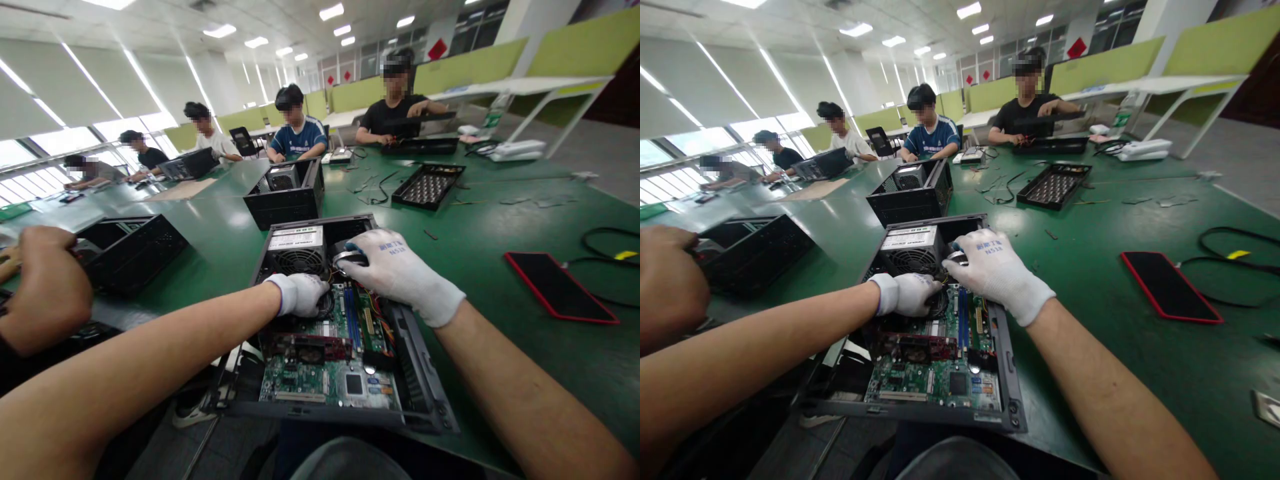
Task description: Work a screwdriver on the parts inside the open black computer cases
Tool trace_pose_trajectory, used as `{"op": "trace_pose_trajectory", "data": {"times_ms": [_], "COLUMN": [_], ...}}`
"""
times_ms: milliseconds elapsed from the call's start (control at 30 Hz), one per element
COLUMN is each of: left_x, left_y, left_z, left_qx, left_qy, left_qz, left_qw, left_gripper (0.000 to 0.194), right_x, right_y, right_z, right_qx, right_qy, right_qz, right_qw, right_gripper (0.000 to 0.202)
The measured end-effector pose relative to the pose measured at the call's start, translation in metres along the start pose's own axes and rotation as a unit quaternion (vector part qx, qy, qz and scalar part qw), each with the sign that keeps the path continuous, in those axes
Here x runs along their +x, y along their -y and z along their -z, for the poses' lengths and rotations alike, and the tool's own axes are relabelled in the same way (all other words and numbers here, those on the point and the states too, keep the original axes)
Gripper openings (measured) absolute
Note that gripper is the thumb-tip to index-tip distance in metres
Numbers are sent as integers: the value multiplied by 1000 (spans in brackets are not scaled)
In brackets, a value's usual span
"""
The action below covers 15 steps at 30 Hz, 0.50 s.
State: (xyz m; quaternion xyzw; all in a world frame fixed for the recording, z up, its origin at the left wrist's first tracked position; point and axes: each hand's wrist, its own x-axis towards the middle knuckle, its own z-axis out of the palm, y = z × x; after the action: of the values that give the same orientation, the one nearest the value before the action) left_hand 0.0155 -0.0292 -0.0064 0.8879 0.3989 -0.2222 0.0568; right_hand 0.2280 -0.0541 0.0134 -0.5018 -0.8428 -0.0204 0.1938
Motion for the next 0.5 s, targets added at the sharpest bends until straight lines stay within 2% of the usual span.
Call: {"op": "trace_pose_trajectory", "data": {"times_ms": [100,267,500], "left_x": [6,4,10], "left_y": [2,2,6], "left_z": [-8,-5,-2], "left_qx": [19,28,19], "left_qy": [35,33,45], "left_qz": [6,23,43], "left_qw": [999,999,998], "left_gripper": [60,72,48], "right_x": [-2,-3,-5], "right_y": [0,0,0], "right_z": [-1,-3,-4], "right_qx": [12,16,13], "right_qy": [-13,-20,-33], "right_qz": [1,-2,3], "right_qw": [1000,1000,999], "right_gripper": [45,46,44]}}
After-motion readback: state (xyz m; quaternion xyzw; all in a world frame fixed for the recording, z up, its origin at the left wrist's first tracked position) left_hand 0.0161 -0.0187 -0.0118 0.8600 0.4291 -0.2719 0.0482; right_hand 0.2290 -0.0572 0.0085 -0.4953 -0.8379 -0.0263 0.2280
